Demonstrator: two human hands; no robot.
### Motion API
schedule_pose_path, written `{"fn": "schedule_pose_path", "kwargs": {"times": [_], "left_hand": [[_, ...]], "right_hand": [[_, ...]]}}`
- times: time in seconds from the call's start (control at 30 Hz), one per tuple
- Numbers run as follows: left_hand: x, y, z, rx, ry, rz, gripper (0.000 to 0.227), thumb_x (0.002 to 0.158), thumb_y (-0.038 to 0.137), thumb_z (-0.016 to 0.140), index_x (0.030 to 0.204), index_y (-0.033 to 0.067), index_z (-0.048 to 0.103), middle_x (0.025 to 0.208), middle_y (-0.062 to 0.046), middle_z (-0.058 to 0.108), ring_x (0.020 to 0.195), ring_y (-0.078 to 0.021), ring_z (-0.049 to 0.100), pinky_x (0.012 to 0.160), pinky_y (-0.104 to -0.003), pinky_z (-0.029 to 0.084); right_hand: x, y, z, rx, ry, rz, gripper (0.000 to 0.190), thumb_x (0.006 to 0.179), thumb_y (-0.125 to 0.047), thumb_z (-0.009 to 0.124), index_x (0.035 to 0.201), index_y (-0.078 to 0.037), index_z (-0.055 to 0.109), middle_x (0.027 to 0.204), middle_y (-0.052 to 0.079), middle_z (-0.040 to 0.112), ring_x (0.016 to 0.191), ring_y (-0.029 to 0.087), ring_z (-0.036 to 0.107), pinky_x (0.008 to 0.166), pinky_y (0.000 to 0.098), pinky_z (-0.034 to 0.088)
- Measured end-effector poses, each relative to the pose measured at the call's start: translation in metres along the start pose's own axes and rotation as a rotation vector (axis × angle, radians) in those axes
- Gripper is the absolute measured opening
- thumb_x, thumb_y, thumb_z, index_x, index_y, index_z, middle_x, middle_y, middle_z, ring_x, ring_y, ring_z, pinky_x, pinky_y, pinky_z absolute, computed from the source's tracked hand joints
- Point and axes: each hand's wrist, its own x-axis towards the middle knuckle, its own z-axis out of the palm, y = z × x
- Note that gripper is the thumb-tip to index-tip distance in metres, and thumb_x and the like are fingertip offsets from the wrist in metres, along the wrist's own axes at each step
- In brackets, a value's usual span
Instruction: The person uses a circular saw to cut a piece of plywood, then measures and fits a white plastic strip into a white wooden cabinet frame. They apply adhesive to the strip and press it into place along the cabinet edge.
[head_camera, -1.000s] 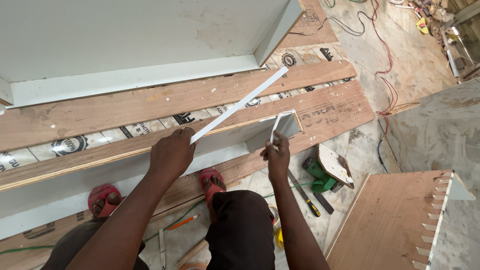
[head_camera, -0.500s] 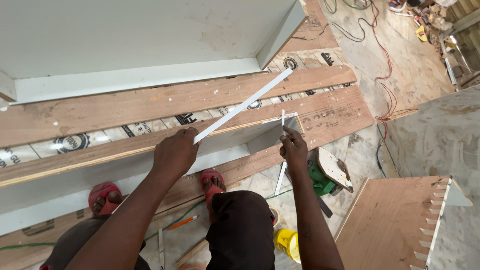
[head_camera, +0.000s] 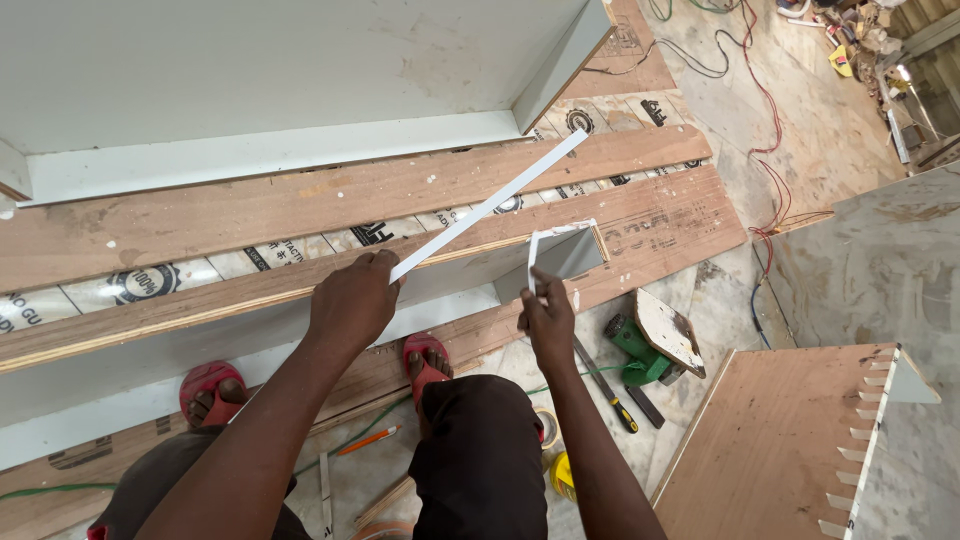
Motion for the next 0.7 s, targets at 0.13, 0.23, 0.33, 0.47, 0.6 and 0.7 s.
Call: {"fn": "schedule_pose_path", "kwargs": {"times": [0.13, 0.23, 0.33, 0.47, 0.6, 0.7], "left_hand": [[-0.003, -0.001, -0.002, -0.014, 0.014, 0.005, 0.030, 0.101, 0.032, 0.057, 0.122, 0.0111, 0.063, 0.115, -0.010, 0.069, 0.094, -0.0336, 0.072, 0.081, -0.051, 0.056], [-0.007, -0.001, -0.005, -0.018, 0.009, 0.002, 0.029, 0.101, 0.032, 0.056, 0.121, 0.0113, 0.063, 0.115, -0.010, 0.069, 0.094, -0.0336, 0.072, 0.081, -0.051, 0.057], [-0.007, -0.003, -0.011, -0.017, 0.018, -0.010, 0.029, 0.102, 0.034, 0.056, 0.119, 0.0113, 0.064, 0.116, -0.010, 0.069, 0.094, -0.0337, 0.072, 0.081, -0.051, 0.057], [-0.007, -0.008, -0.018, -0.023, -0.004, -0.042, 0.029, 0.103, 0.035, 0.054, 0.118, 0.0127, 0.064, 0.115, -0.009, 0.070, 0.095, -0.0338, 0.071, 0.080, -0.052, 0.057], [-0.010, -0.014, -0.018, -0.028, 0.016, -0.027, 0.030, 0.103, 0.035, 0.054, 0.119, 0.0130, 0.065, 0.114, -0.009, 0.070, 0.096, -0.0341, 0.072, 0.082, -0.052, 0.057], [-0.010, -0.016, -0.018, -0.037, 0.019, -0.009, 0.031, 0.103, 0.035, 0.053, 0.122, 0.0121, 0.064, 0.113, -0.010, 0.070, 0.095, -0.0343, 0.071, 0.082, -0.052, 0.056]], "right_hand": [[-0.001, -0.018, -0.033, 0.089, -0.040, 0.011, 0.043, 0.099, -0.009, 0.054, 0.142, -0.002, 0.053, 0.099, 0.009, 0.062, 0.056, 0.010, 0.054, 0.048, 0.0260, 0.042], [0.030, -0.029, -0.065, 0.094, -0.033, 0.072, 0.047, 0.099, -0.007, 0.050, 0.147, -0.004, 0.049, 0.103, 0.010, 0.063, 0.060, 0.010, 0.055, 0.050, 0.0256, 0.045], [0.059, -0.037, -0.077, 0.007, -0.085, 0.143, 0.051, 0.099, -0.006, 0.047, 0.149, -0.005, 0.049, 0.106, 0.009, 0.064, 0.062, 0.010, 0.057, 0.053, 0.0249, 0.047], [0.070, -0.028, -0.068, -0.098, -0.113, 0.225, 0.053, 0.099, -0.005, 0.049, 0.151, -0.005, 0.046, 0.102, 0.010, 0.063, 0.060, 0.011, 0.056, 0.050, 0.0269, 0.044], [0.060, -0.023, -0.046, -0.090, -0.084, 0.220, 0.052, 0.100, -0.005, 0.050, 0.151, -0.005, 0.047, 0.097, 0.010, 0.060, 0.055, 0.011, 0.049, 0.046, 0.0276, 0.039], [0.047, -0.027, -0.033, -0.107, -0.113, 0.195, 0.051, 0.101, -0.006, 0.049, 0.151, -0.006, 0.050, 0.095, 0.009, 0.061, 0.053, 0.010, 0.045, 0.045, 0.0265, 0.038]]}}
